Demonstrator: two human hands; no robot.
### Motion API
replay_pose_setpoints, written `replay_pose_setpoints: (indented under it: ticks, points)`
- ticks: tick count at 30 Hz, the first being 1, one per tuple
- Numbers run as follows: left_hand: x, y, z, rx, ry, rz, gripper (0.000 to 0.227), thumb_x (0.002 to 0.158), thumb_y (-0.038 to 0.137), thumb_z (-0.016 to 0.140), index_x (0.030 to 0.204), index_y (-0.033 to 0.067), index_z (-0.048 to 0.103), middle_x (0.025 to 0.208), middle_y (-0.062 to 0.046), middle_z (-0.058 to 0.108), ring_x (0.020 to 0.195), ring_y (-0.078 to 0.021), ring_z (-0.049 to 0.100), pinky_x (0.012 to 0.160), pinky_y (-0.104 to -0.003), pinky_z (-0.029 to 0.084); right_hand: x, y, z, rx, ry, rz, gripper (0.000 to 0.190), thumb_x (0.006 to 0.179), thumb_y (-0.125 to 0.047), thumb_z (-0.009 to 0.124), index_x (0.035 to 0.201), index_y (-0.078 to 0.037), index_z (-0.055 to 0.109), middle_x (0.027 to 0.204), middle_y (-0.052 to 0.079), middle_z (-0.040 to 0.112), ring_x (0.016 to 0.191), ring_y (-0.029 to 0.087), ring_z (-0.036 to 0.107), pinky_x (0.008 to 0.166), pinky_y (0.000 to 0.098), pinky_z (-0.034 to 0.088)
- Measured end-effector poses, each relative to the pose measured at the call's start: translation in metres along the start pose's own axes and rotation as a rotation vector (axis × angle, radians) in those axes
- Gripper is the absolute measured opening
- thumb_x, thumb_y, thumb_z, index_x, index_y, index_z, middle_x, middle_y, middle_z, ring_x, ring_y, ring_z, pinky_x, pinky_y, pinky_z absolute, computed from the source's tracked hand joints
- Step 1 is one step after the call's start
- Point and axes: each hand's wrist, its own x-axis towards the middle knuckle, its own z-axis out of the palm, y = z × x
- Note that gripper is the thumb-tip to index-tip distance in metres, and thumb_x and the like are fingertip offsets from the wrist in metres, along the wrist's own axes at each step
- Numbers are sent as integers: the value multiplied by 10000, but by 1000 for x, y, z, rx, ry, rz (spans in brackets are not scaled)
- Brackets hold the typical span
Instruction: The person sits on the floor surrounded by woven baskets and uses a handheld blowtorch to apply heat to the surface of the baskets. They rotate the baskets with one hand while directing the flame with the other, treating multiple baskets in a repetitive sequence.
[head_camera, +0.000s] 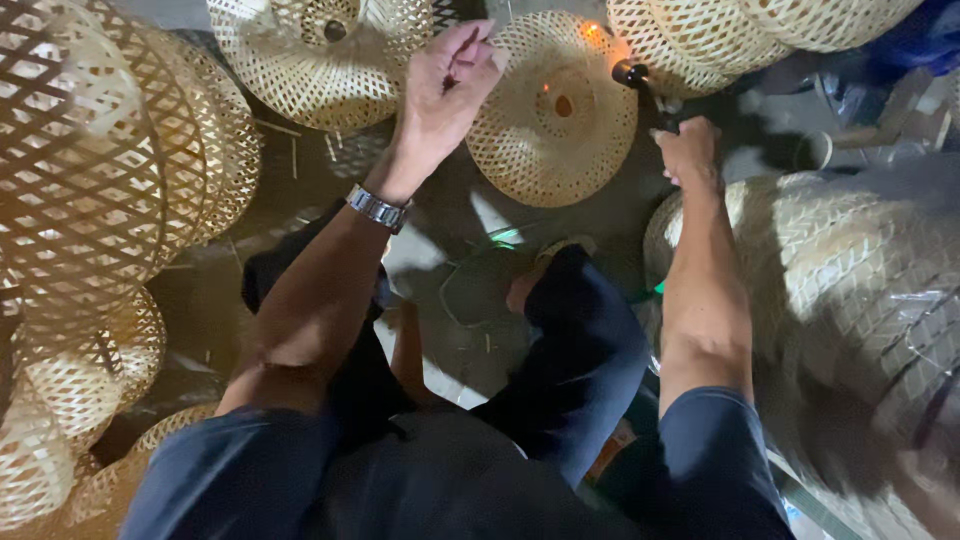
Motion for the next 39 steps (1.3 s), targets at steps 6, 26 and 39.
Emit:
replay_pose_setpoints:
  ticks: [6, 26, 39]
  points:
    - [-1, 11, -2, -91, -29, 59, 111, 1055, 27, 712, 1103, 12, 612, 899, 68, 426, 831, -40, 403, 736, -203, 375, -58, 21, -29, -106, -70, 1, 410, 940, -371, 783, 857, 4, 641, 604, 111, 602, 468, 206, 587, 408, 371, 447]
    - [-6, 36, -15, -148, -52, 127, 221, 1098, 25, 649, 918, 66, 526, 849, 92, 441, 774, -31, 386, 677, -262, 319, -135, 109, -2, 151, -206, 272, 311, 974, -346, 723, 925, -49, 645, 628, 34, 602, 465, 136, 524, 412, 314, 426]
    - [-3, 40, -13, -155, -70, 141, 285, 1105, 32, 663, 950, 78, 428, 855, 79, 334, 771, -32, 328, 685, -246, 288, -76, 18, -21, 167, -90, 132, 348, 968, -295, 751, 945, 19, 601, 643, 81, 603, 469, 153, 548, 384, 339, 415]
